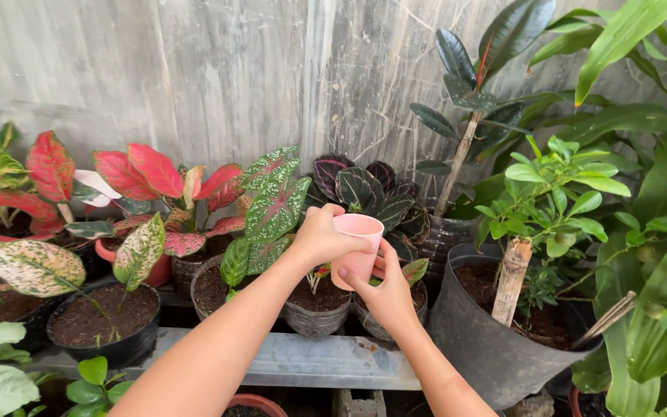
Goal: Water various potted plants using a pink cup filled from a red bucket.
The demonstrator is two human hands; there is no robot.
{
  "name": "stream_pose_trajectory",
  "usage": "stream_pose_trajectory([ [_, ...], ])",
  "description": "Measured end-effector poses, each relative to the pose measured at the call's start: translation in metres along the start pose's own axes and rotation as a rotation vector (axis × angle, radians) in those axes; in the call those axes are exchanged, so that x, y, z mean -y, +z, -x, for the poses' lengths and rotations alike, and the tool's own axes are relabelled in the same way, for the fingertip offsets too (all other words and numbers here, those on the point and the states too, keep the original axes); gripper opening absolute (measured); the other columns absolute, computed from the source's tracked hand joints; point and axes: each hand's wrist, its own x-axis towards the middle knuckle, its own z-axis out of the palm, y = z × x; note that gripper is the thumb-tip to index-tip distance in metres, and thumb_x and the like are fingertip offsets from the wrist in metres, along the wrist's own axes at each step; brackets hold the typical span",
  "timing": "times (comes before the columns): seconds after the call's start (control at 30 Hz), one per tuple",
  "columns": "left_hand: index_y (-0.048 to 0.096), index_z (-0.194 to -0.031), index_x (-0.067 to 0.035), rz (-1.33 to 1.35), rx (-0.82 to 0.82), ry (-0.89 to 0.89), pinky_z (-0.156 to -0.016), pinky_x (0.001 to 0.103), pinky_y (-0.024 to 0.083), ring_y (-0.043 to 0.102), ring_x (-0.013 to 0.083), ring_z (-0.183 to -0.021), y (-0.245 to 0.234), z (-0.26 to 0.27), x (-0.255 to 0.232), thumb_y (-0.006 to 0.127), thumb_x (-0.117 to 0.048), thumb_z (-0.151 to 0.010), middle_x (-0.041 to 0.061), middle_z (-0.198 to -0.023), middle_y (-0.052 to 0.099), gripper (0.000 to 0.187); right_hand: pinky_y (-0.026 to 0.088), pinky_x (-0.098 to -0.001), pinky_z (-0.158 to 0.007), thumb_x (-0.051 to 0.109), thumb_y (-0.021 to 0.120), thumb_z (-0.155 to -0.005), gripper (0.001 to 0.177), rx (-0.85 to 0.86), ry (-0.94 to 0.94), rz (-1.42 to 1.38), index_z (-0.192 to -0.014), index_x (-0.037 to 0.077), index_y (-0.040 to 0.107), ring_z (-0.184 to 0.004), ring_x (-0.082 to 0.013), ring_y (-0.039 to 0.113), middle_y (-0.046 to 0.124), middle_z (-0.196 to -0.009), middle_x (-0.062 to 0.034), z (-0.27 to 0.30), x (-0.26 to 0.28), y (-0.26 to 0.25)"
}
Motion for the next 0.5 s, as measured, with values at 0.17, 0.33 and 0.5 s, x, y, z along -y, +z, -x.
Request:
stream_pose_trajectory([
  [0.17, 0.056, -0.137, 0.001, 0.036, 0.124, 0.019, -0.098, 0.039, 0.054, 0.061, 0.0310, -0.120, 0.019, -0.021, -0.005, 0.091, -0.050, -0.046, 0.020, -0.135, 0.051, 0.110, 0.055, -0.0388, -0.098, 0.043, 0.086, -0.072, 0.099, -0.067, 0.044, 0.022, -0.151, 0.008, 0.036, -0.120, -0.0261, 0.068, 0.065, -0.134, -0.0191, -0.005, -0.019, -0.008],
  [0.33, 0.057, -0.134, 0.008, 0.147, 0.176, 0.088, -0.097, 0.036, 0.057, 0.070, 0.0270, -0.116, 0.042, -0.065, 0.006, 0.089, -0.050, -0.049, 0.023, -0.130, 0.065, 0.107, 0.059, -0.0368, -0.091, 0.045, 0.085, -0.070, 0.098, -0.121, 0.093, 0.088, -0.149, 0.008, 0.040, -0.109, -0.0247, 0.073, 0.069, -0.125, -0.0178, -0.030, -0.024, -0.020],
  [0.5, 0.052, -0.134, 0.010, 0.341, 0.259, 0.016, -0.094, 0.038, 0.057, 0.069, 0.0261, -0.112, 0.057, -0.117, 0.022, 0.088, -0.046, -0.062, 0.023, -0.126, 0.066, 0.098, 0.059, -0.0356, -0.083, 0.053, 0.084, -0.066, 0.098, -0.117, 0.144, 0.330, -0.147, 0.011, 0.048, -0.095, -0.0237, 0.076, 0.075, -0.110, -0.0155, -0.077, -0.025, -0.032],
])
